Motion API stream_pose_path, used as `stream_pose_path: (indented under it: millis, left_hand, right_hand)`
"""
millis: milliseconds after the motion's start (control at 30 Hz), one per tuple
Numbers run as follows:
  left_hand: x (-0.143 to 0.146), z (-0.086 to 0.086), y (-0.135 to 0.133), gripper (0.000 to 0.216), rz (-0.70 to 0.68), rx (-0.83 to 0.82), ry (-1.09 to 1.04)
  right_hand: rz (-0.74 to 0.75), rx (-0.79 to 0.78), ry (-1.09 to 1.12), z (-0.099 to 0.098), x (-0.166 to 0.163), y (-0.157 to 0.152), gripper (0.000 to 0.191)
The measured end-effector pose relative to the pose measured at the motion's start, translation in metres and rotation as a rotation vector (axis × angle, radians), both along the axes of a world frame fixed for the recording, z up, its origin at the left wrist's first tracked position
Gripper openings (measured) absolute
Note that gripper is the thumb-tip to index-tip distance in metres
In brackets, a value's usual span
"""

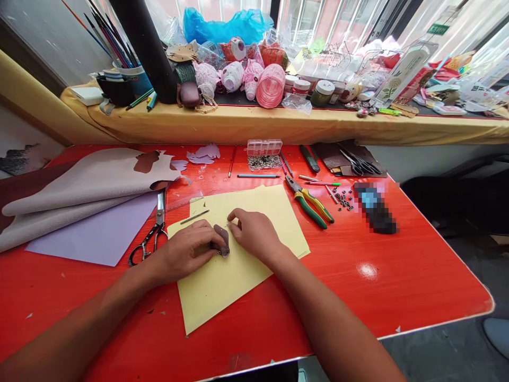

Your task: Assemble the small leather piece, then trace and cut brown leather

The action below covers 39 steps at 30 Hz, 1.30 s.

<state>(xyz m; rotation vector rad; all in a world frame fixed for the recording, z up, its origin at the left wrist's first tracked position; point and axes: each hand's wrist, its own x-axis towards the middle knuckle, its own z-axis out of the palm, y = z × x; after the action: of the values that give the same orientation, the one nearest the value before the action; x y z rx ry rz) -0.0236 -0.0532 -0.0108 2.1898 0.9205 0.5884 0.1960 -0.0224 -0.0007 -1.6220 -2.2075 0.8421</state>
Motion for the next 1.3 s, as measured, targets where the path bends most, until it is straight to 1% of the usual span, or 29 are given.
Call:
stream_pose_path:
  millis: [333,467,500,533,567,667,700,733,833,967,1133,1300]
  left_hand:
    - [0.0,-0.005,0.002,0.018,0.003,0.014,-0.03]
    - [-0.002,-0.001,0.002,0.013,-0.033,0.005,-0.091]
    - [-0.002,0.001,0.003,0.011,-0.012,-0.01,-0.114]
    - [-0.003,0.003,0.003,0.01,0.038,-0.024,-0.133]
    - [-0.003,0.004,0.003,0.011,0.117,-0.026,-0.145]
    - [-0.001,0.003,0.004,0.015,0.381,0.054,-0.118]
    - [0.001,0.001,0.005,0.018,0.428,0.092,-0.092]
    - [0.002,-0.002,0.005,0.022,0.445,0.124,-0.065]
    - [0.007,-0.012,0.006,0.028,0.397,0.185,0.008]
    - [0.009,-0.02,0.007,0.024,0.33,0.204,0.066]
    - [0.005,-0.018,0.009,0.006,0.323,0.13,0.026]
    - [0.002,-0.014,0.009,0.007,0.346,0.077,-0.009]
  right_hand:
    - [0.036,0.002,-0.079,0.002,-0.002,0.0,0.016]
    - [0.048,0.017,-0.074,0.0,0.0,0.0,0.015]
    - [0.052,0.021,-0.076,-0.001,0.0,0.0,0.014]
    - [0.056,0.026,-0.079,-0.001,0.0,-0.001,0.014]
    - [0.059,0.032,-0.082,-0.001,0.0,-0.001,0.014]
    - [0.067,0.051,-0.096,-0.002,0.0,-0.001,0.017]
    - [0.07,0.057,-0.102,-0.002,0.0,-0.002,0.018]
    - [0.074,0.062,-0.109,-0.002,-0.001,-0.002,0.019]
    - [0.091,0.066,-0.131,0.0,-0.001,-0.003,0.018]
    - [0.114,0.057,-0.148,0.001,-0.002,-0.004,0.018]
    - [0.121,0.061,-0.124,0.0,-0.001,-0.006,0.022]
    - [0.125,0.045,-0.092,0.001,-0.002,-0.008,0.025]
